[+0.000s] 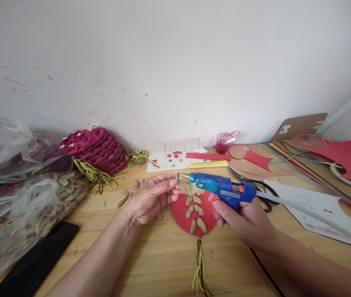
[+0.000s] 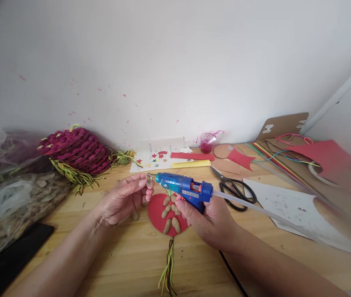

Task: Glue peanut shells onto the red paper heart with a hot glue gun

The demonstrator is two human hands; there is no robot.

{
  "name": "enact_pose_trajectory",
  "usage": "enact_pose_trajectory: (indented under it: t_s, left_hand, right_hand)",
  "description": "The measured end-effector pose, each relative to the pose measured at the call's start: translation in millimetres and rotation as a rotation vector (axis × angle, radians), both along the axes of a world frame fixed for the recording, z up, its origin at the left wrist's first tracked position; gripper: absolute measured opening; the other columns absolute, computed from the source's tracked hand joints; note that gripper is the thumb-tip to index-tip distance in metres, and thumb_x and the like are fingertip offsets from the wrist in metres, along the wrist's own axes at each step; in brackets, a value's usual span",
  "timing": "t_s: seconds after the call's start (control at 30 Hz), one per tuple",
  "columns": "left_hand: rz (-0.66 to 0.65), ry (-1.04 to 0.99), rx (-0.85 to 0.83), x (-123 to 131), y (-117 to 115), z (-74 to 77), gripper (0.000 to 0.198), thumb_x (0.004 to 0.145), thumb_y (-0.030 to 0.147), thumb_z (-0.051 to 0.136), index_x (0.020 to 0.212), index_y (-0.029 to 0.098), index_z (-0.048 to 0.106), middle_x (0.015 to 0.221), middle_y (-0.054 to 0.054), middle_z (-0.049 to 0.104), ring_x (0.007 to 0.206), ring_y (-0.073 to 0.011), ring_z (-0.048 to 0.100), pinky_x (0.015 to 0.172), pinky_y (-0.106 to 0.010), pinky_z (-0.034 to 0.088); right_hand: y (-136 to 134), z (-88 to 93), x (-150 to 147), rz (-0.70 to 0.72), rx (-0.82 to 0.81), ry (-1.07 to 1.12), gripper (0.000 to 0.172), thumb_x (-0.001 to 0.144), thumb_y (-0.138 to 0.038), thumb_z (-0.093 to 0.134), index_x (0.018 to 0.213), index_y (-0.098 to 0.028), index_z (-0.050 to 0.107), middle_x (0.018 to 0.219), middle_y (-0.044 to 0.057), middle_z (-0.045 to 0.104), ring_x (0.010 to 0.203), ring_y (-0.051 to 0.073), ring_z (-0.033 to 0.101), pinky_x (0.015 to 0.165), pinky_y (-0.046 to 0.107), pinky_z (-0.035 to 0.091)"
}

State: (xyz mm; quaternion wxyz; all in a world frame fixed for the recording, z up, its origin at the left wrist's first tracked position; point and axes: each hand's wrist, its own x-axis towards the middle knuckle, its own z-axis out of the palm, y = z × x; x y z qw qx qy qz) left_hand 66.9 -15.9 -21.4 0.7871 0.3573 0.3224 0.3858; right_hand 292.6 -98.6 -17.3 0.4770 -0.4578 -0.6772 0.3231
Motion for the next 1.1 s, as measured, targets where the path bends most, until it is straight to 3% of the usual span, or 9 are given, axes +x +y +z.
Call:
enact_pose_trajectory:
  t_s: [0.37, 0.67, 1.1]
  left_hand:
    - [-0.003, 0.025, 0.015, -0.4, -1.1, 0.2, 0.036, 0.065, 0.028, 0.093, 0.084, 0.011, 0.069, 0.073, -0.002, 0.064, 0.064, -0.0093, 0.061, 0.061, -0.02, 0.053]
    - [0.013, 0.005, 0.015, -0.7, -0.1, 0.2, 0.034, 0.063, 0.024, 0.094, 0.085, 0.012, 0.07, 0.074, -0.002, 0.067, 0.062, -0.0092, 0.062, 0.058, -0.019, 0.053]
    - [0.008, 0.007, 0.006, -1.3, 0.0, -3.1, 0.032, 0.065, 0.022, 0.093, 0.087, 0.012, 0.072, 0.073, -0.002, 0.068, 0.062, -0.0092, 0.063, 0.059, -0.019, 0.054]
  right_hand:
    - [0.1, -2.3, 1.9, 0.006, 0.084, -0.074, 0.021, 0.097, -0.025, 0.058, 0.077, -0.021, 0.062, 0.053, -0.004, 0.058, 0.045, 0.008, 0.056, 0.046, 0.018, 0.047]
    - [-0.9, 0.1, 2.0, 0.003, 0.127, -0.118, 0.03, 0.097, -0.023, 0.057, 0.066, -0.022, 0.055, 0.05, -0.005, 0.057, 0.043, 0.007, 0.055, 0.045, 0.017, 0.045]
    - [-2.8, -4.3, 4.3, -0.008, 0.089, -0.143, 0.026, 0.097, -0.025, 0.058, 0.071, -0.022, 0.056, 0.051, -0.006, 0.058, 0.044, 0.008, 0.055, 0.049, 0.02, 0.047]
